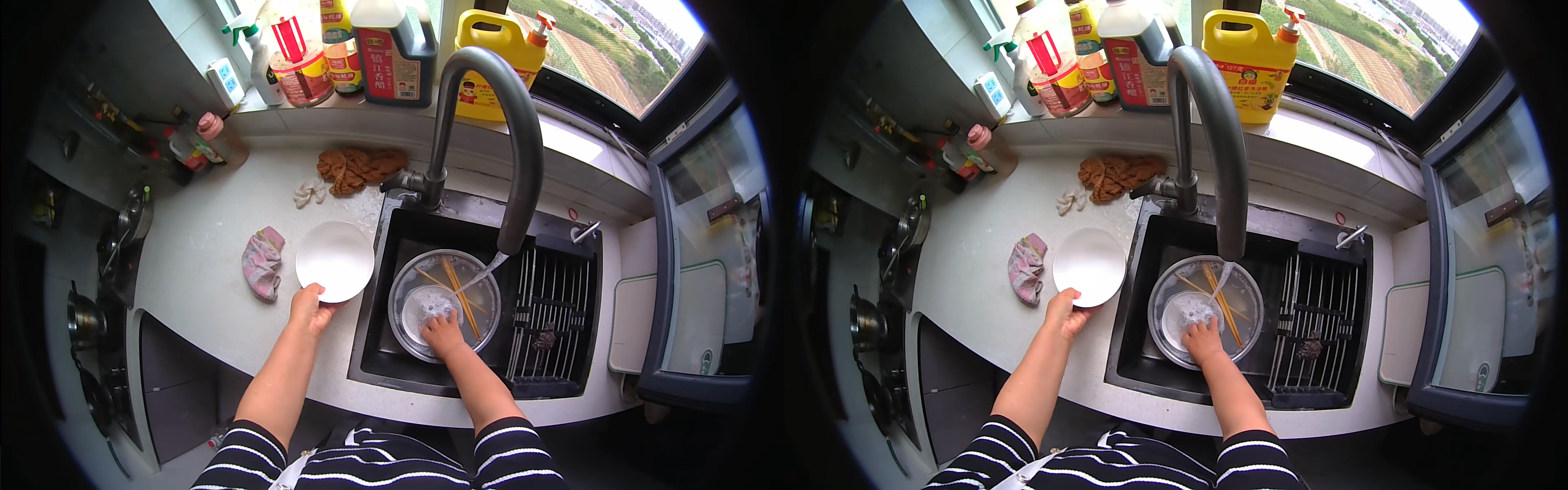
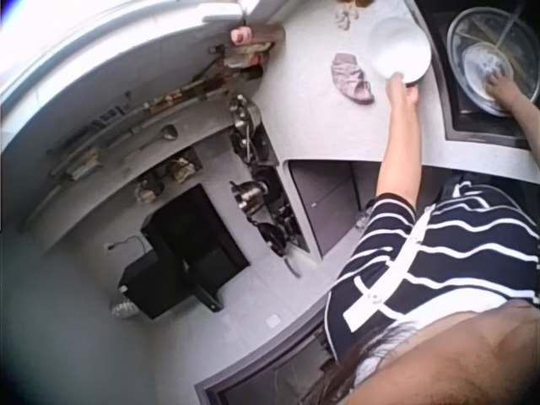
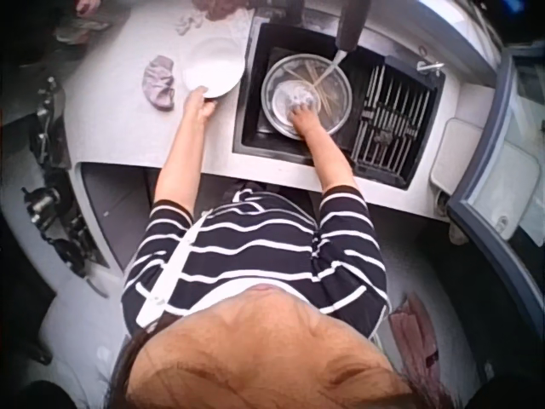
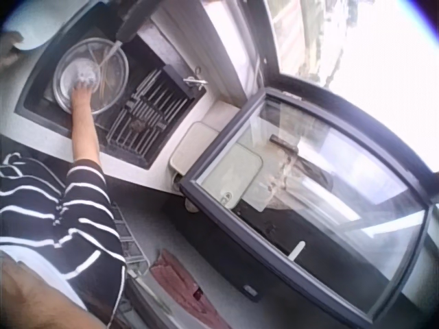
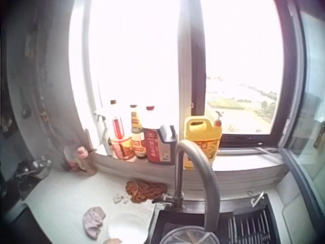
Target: The person washes a cutting board, a bowl, chopsticks, and a cloth in a kitchen sink using a sponge and running water. They scrub each item thoroughly and rinse them under the tap, placing the cleaned items on the counter or in the sink area.
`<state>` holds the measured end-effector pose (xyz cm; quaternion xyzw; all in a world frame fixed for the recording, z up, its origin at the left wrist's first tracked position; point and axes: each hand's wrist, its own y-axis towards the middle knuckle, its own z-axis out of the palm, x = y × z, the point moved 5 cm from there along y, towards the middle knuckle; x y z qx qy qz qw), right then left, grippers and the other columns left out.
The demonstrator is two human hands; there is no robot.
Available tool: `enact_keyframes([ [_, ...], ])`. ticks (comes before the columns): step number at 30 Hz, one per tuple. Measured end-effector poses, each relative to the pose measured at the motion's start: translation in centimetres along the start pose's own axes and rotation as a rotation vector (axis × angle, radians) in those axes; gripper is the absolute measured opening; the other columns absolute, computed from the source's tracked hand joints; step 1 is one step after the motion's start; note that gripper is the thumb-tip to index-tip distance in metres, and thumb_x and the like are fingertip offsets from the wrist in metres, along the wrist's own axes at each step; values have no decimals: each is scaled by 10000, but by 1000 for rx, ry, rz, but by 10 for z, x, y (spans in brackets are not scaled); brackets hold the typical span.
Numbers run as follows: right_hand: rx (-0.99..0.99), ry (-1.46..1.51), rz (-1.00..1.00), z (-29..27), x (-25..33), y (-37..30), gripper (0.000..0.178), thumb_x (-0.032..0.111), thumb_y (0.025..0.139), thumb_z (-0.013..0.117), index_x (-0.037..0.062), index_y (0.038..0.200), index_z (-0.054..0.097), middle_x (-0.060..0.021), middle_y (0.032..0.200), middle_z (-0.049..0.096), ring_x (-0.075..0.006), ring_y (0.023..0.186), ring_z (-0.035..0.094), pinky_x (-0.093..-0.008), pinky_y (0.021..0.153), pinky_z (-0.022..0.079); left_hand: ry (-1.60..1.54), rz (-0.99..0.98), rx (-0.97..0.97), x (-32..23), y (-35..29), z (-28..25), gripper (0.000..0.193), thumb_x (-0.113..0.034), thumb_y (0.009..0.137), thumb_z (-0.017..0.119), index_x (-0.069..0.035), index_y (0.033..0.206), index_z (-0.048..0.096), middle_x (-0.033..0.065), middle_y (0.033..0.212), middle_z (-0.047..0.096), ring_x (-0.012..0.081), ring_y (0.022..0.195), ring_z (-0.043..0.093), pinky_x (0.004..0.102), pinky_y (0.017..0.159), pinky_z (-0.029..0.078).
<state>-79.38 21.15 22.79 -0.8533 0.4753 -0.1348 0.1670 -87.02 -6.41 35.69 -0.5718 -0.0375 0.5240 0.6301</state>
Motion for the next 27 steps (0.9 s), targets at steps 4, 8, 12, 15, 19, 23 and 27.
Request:
enact_keyframes([
  [4,16,47,-107,13,4,6,185,156,839,512,155,967,646,-81,992,659,-287,977,618,-509,901,425,-37,19,-32,-11,9,-7,616,51,727,389,31,1334,290,229,1311,402,415,1195,455,620,960,418],
  [8,26,266,-107,-18,6,1,141,161,791,569,100,886,652,-124,893,678,-313,877,654,-436,770,510,-20,109,-7,-17,17,-19,498,-58,860,446,41,1324,293,228,1307,404,403,1149,492,605,891,470],
  [12,-27,600,121,-63,-13,1,282,220,743,658,97,997,655,-198,972,655,-359,916,631,-443,784,505,-96,48,-110,-16,-20,-6,591,-228,862,575,-50,1357,305,156,1308,411,346,1213,426,575,991,368],
  [15,-91,1156,363,-54,-37,-1,442,204,740,734,35,1133,620,-194,998,666,-305,905,649,-395,786,510,32,83,-113,12,-41,-12,527,-280,838,629,-101,1272,390,100,1196,449,280,1132,428,530,979,362],
  [19,-183,1944,577,-62,-42,-17,390,96,761,742,-69,1086,602,-126,944,662,-200,836,638,-326,741,513,461,34,214,83,-79,44,512,-265,848,658,-102,1269,416,77,1183,472,234,1065,481,482,894,419],
  [23,-276,1976,472,-113,-29,-45,340,80,767,721,-43,1064,613,-107,962,658,-190,846,635,-322,755,513,755,-145,263,123,-83,95,932,-434,734,756,-76,1426,245,188,1387,361,308,1225,434,546,875,414],
  [27,-250,1186,263,-159,3,-63,425,109,764,662,87,1182,587,-118,1019,671,-269,966,623,-342,864,457,543,-82,402,144,-38,100,602,-195,705,672,-81,1237,413,133,1046,528,263,892,567,449,686,523],
])
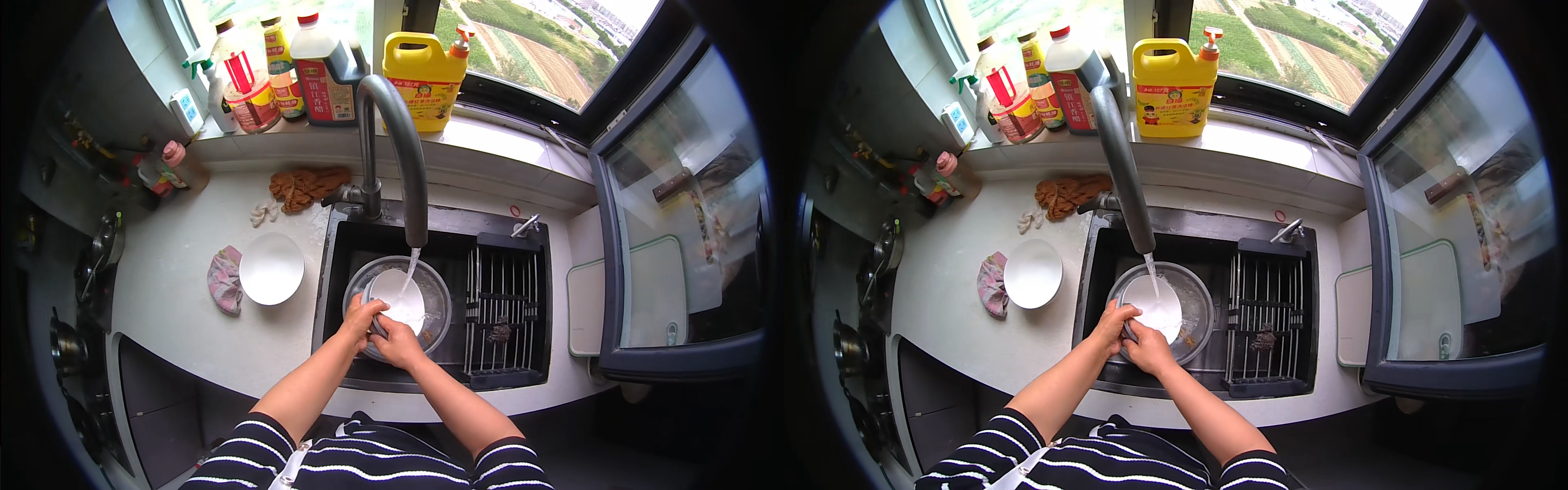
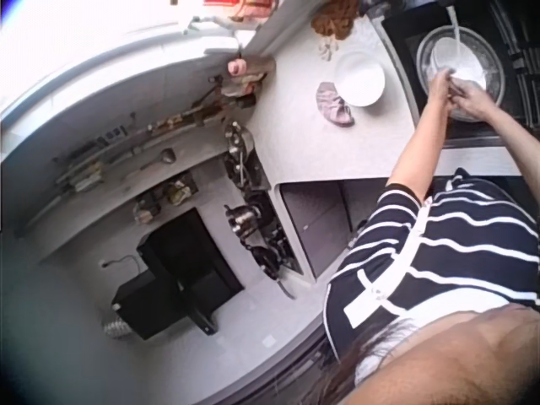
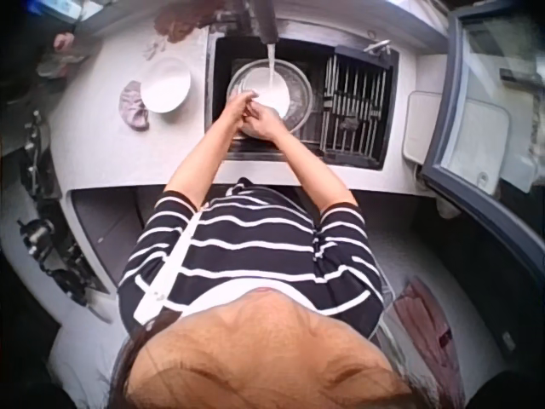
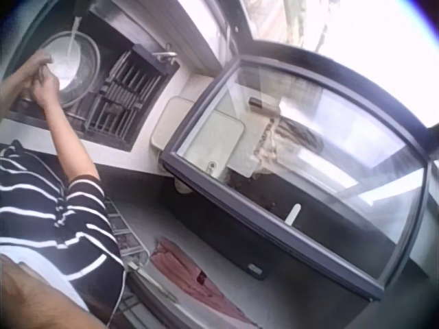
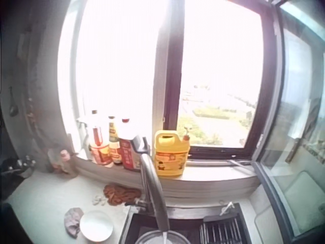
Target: The person washes a cutting board, a bowl, chopsticks, and a cloth in a kitchen sink using a sponge and running water. They scrub each item thoroughly and rinse them under the tap, placing the cleaned items on the counter or in the sink area.
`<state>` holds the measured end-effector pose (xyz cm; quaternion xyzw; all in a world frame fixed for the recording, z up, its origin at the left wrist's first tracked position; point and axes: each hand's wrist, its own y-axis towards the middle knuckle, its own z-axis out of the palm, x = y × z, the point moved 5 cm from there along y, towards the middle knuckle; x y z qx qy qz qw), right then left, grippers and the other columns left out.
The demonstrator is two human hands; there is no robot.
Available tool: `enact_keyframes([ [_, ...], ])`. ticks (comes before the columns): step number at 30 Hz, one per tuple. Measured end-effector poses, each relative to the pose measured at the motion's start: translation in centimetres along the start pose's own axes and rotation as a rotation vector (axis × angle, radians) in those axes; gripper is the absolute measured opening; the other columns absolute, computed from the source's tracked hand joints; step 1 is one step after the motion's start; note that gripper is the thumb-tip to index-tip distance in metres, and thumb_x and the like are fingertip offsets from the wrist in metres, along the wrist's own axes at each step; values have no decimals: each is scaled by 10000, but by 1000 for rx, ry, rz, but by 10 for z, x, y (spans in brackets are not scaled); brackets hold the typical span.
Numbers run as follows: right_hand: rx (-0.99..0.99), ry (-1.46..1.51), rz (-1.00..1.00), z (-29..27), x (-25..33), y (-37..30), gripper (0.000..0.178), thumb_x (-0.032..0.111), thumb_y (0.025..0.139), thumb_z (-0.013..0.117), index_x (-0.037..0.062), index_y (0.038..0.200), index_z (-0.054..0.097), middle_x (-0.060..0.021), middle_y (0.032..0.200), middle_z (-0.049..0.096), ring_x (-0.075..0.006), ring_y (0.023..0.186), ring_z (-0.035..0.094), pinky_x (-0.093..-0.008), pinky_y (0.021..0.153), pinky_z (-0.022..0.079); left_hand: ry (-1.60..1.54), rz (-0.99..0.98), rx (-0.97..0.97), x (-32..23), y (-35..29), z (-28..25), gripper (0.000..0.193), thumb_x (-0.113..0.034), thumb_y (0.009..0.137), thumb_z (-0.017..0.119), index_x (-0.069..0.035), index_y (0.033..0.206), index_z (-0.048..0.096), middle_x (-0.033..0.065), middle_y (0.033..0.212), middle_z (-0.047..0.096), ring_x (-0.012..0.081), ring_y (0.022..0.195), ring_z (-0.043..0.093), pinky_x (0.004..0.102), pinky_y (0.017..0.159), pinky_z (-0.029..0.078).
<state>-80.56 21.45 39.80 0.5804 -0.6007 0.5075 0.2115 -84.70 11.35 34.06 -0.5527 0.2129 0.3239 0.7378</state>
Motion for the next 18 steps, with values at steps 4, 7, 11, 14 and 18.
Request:
enact_keyframes([
  [4,-93,-784,-560,-24,-30,-18,408,118,791,605,177,1195,589,-67,1127,648,-241,1102,583,-521,1018,352,21,-152,82,-18,-1,-5,427,-259,687,574,-92,1076,521,133,1018,553,318,905,592,506,686,540],
  [7,-51,-950,-698,-42,-38,-16,310,130,811,548,154,1111,624,-69,1064,661,-208,1051,604,-487,1017,363,102,-345,148,-19,0,-3,517,-275,665,579,-49,1126,515,174,1035,583,345,915,616,520,695,538],
  [11,-207,-409,-448,-20,-9,-21,221,189,771,668,129,983,660,-113,771,660,-313,729,642,-405,638,502,66,-121,-16,-19,-12,5,521,-221,641,598,-34,1119,508,133,930,557,278,791,593,447,608,517],
  [14,-404,-227,-186,3,16,-19,247,235,794,683,89,988,634,-170,718,622,-374,680,609,-433,599,474,-1,-29,-125,11,13,-16,459,-180,643,607,-49,1072,512,75,868,512,194,786,504,334,641,441],
  [18,-410,-300,-669,-5,6,-41,300,206,808,669,90,1081,626,-132,857,664,-298,783,646,-393,700,502,56,54,36,-34,-8,0,337,-131,653,567,-56,982,580,60,859,525,191,806,513,330,657,447],
])
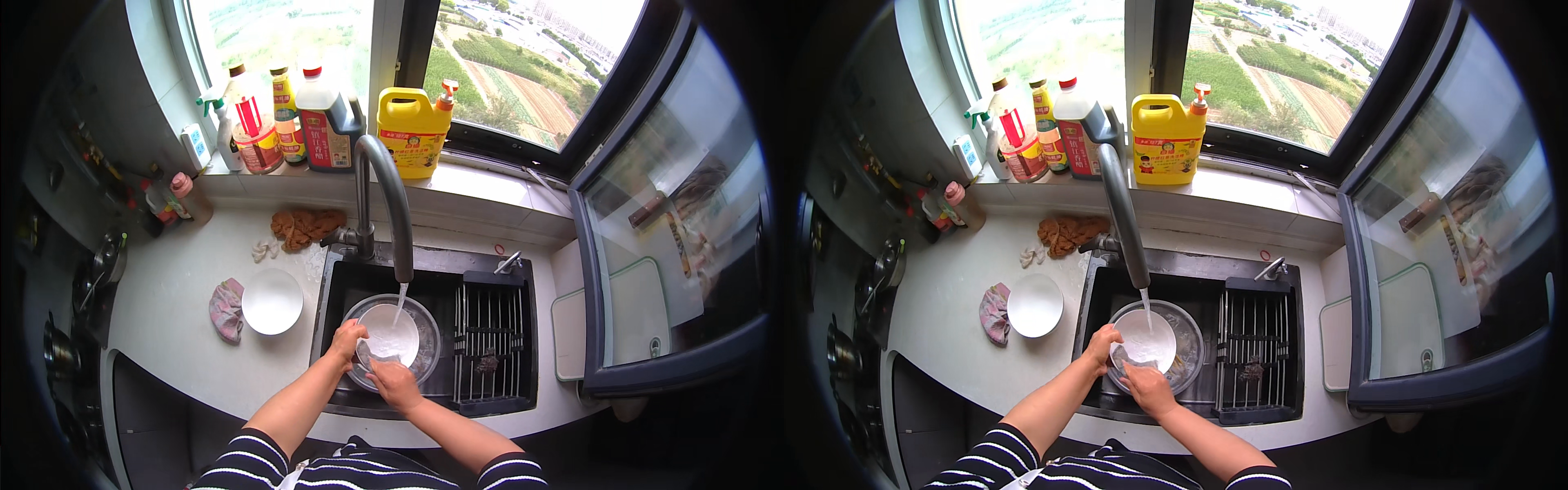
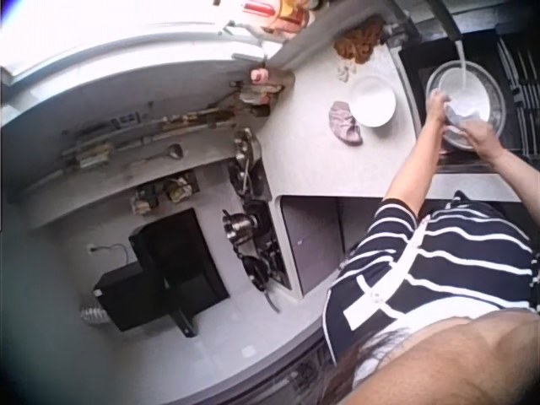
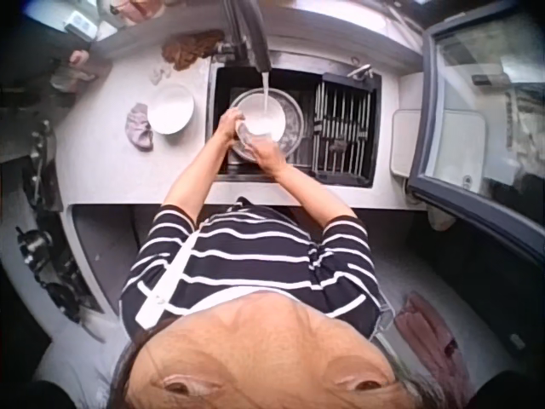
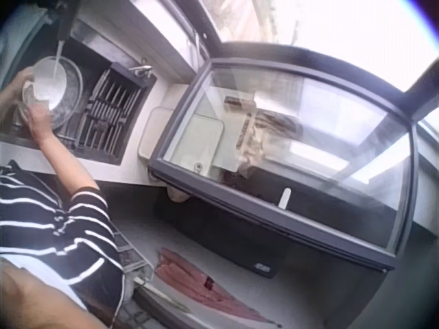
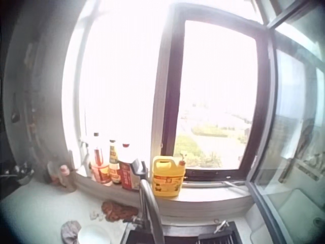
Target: The person washes a cutting board, a bowl, chopsticks, and a cloth in a kitchen sink using a sponge and running water. They scrub each item thoroughly and rinse them under the tap, placing the cleaned items on the counter or in the sink area.
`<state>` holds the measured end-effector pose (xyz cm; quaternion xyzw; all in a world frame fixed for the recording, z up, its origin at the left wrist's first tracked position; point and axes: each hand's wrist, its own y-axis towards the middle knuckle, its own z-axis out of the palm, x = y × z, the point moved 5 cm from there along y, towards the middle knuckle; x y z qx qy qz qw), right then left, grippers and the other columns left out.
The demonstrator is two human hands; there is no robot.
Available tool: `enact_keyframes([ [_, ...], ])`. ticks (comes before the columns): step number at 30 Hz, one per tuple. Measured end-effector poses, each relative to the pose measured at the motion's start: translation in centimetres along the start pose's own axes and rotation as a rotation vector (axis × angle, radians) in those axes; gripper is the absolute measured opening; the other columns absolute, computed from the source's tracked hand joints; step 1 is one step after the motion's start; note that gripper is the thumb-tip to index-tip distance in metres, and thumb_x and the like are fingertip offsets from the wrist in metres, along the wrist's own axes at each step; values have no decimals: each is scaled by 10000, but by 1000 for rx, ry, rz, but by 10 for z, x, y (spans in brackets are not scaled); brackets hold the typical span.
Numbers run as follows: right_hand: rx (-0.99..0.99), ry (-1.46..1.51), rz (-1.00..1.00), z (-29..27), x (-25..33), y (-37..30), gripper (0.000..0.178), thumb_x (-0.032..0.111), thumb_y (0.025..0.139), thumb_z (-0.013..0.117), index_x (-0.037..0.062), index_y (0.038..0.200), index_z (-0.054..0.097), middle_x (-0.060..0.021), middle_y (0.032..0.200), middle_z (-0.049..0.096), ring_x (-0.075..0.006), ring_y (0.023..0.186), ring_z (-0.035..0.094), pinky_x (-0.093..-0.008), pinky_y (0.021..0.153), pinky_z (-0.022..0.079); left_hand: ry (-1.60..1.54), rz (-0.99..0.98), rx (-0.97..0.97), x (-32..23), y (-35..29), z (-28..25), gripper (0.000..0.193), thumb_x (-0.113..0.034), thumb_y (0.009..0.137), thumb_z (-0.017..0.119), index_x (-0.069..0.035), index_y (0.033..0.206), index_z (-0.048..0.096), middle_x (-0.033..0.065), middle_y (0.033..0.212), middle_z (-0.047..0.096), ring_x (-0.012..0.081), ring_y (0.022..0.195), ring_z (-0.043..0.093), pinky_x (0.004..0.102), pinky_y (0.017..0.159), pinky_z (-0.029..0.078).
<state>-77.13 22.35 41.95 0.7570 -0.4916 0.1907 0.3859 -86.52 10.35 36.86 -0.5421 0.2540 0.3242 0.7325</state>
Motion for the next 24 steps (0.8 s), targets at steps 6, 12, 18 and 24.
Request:
enact_keyframes([
  [6,240,-326,-343,-31,-34,4,309,212,795,666,100,1079,612,-76,936,682,-229,845,660,-340,736,519,232,-164,116,-30,-22,17,587,-171,662,597,-111,1222,431,114,1049,518,287,923,582,502,693,525],
  [12,142,-158,104,4,19,36,261,198,837,628,54,1054,618,-105,725,660,-296,636,639,-395,584,501,-326,-210,72,60,40,-27,377,-169,646,550,-88,1014,538,92,915,492,235,825,521,349,640,464],
  [18,273,-424,-406,-39,-20,8,366,277,773,682,95,1087,634,-71,995,672,-216,960,628,-388,917,451,193,-106,296,-35,-17,8,505,-117,633,558,-83,1137,536,91,1001,549,267,947,555,477,756,485],
  [24,245,-105,95,-1,-15,7,217,236,802,677,88,956,634,-117,769,660,-302,686,644,-399,617,506,157,-72,77,-7,-12,2,595,-175,643,568,-97,1218,436,105,1055,505,273,926,541,485,740,496],
])
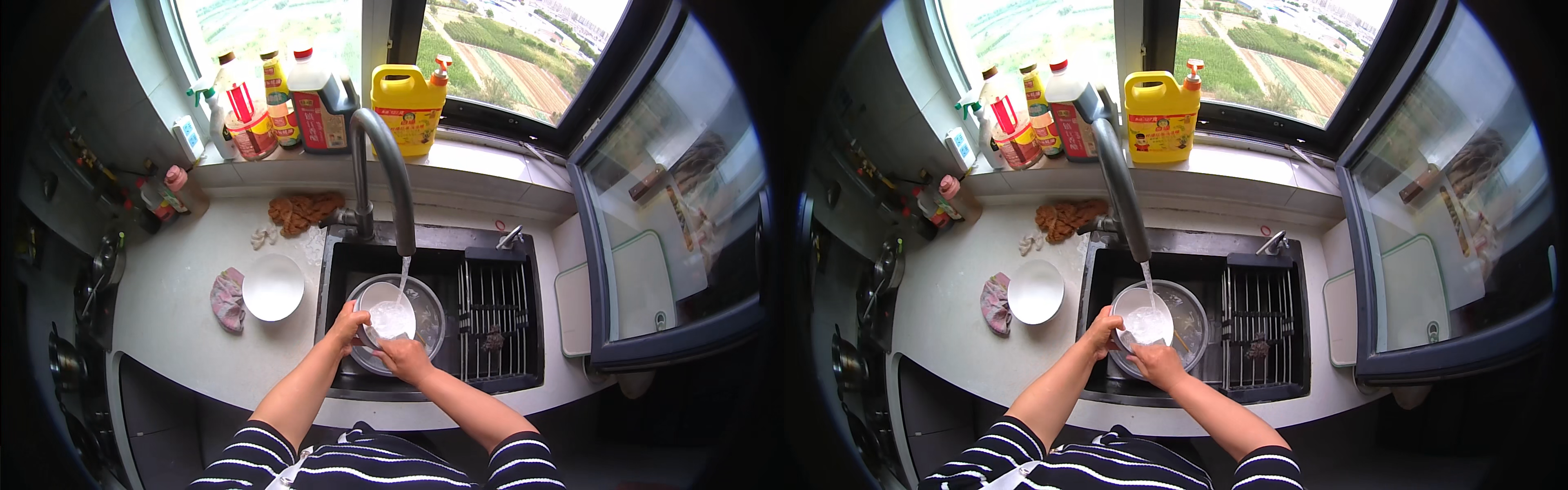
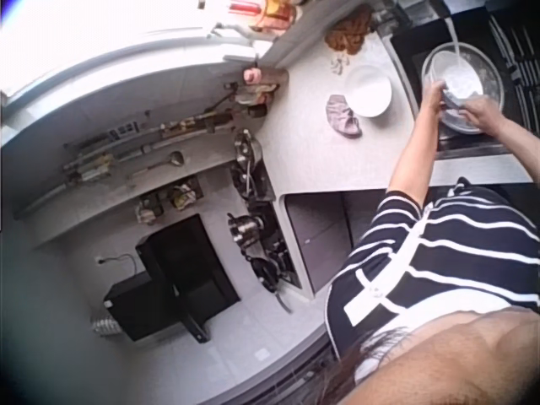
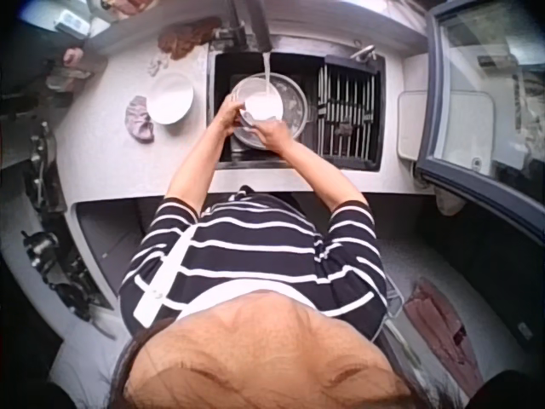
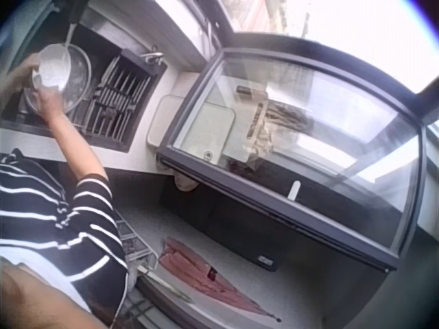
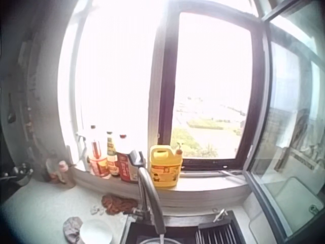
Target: The person washes a cutting board, a bowl, chopsticks, and a cloth in a kitchen sink using a sponge and running water. They scrub each item thoroughly and rinse them under the tap, placing the cleaned items on the counter or in the sink area.
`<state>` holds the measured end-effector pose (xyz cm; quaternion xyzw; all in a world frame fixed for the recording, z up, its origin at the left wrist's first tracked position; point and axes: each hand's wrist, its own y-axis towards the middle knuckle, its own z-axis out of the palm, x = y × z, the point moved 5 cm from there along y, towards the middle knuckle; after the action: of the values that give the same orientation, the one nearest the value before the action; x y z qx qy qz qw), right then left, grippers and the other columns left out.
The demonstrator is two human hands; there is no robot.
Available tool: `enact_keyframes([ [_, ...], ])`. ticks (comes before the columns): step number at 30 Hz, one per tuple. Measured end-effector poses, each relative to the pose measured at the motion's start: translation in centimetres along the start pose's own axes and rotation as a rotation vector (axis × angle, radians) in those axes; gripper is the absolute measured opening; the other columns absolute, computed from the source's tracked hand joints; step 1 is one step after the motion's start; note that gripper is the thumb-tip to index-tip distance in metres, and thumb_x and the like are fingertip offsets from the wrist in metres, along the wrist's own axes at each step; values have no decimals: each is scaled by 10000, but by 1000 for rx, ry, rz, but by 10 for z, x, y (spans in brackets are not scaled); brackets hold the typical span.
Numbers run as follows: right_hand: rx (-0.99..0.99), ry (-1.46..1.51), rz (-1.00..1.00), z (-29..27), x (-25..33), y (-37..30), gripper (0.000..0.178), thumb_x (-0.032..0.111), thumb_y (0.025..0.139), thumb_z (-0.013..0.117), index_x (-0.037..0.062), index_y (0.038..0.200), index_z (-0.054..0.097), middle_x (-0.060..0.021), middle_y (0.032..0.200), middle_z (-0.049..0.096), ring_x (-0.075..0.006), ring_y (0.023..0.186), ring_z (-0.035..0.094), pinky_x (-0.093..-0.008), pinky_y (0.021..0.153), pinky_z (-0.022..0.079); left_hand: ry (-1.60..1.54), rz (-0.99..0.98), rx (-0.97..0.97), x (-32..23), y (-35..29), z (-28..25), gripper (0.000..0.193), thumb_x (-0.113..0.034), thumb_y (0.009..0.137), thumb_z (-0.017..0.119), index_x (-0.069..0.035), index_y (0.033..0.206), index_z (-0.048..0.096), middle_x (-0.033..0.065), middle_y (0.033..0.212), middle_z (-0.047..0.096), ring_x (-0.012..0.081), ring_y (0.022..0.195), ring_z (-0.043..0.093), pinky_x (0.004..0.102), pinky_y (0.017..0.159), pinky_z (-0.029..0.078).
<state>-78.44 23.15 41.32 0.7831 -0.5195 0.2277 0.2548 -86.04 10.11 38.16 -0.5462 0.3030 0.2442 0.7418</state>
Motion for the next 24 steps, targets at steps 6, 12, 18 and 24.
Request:
enact_keyframes([
  [6,17,89,145,9,8,3,221,205,787,672,91,972,633,-134,801,658,-313,753,640,-410,680,497,-179,39,-7,26,20,-7,557,-148,657,544,-82,1205,471,98,970,532,240,849,557,400,603,506],
  [12,-11,-426,-342,-26,-25,-14,275,143,786,592,113,1055,635,-57,976,684,-223,937,641,-408,906,462,32,-136,203,-6,7,1,575,-179,668,561,-102,1224,436,118,1067,531,285,941,580,478,697,530],
  [18,-100,212,410,8,8,16,164,218,800,666,89,881,605,-138,743,631,-341,681,615,-422,624,467,-288,20,-100,35,26,9,330,-168,663,566,-65,969,495,56,846,470,179,759,477,319,576,417],
  [24,41,-311,-215,4,-34,-20,326,122,771,605,107,1095,635,-42,1063,663,-210,1045,605,-449,1017,379,-118,-11,111,10,28,1,358,-175,674,532,-71,1015,558,80,882,555,227,814,577,402,687,511],
])
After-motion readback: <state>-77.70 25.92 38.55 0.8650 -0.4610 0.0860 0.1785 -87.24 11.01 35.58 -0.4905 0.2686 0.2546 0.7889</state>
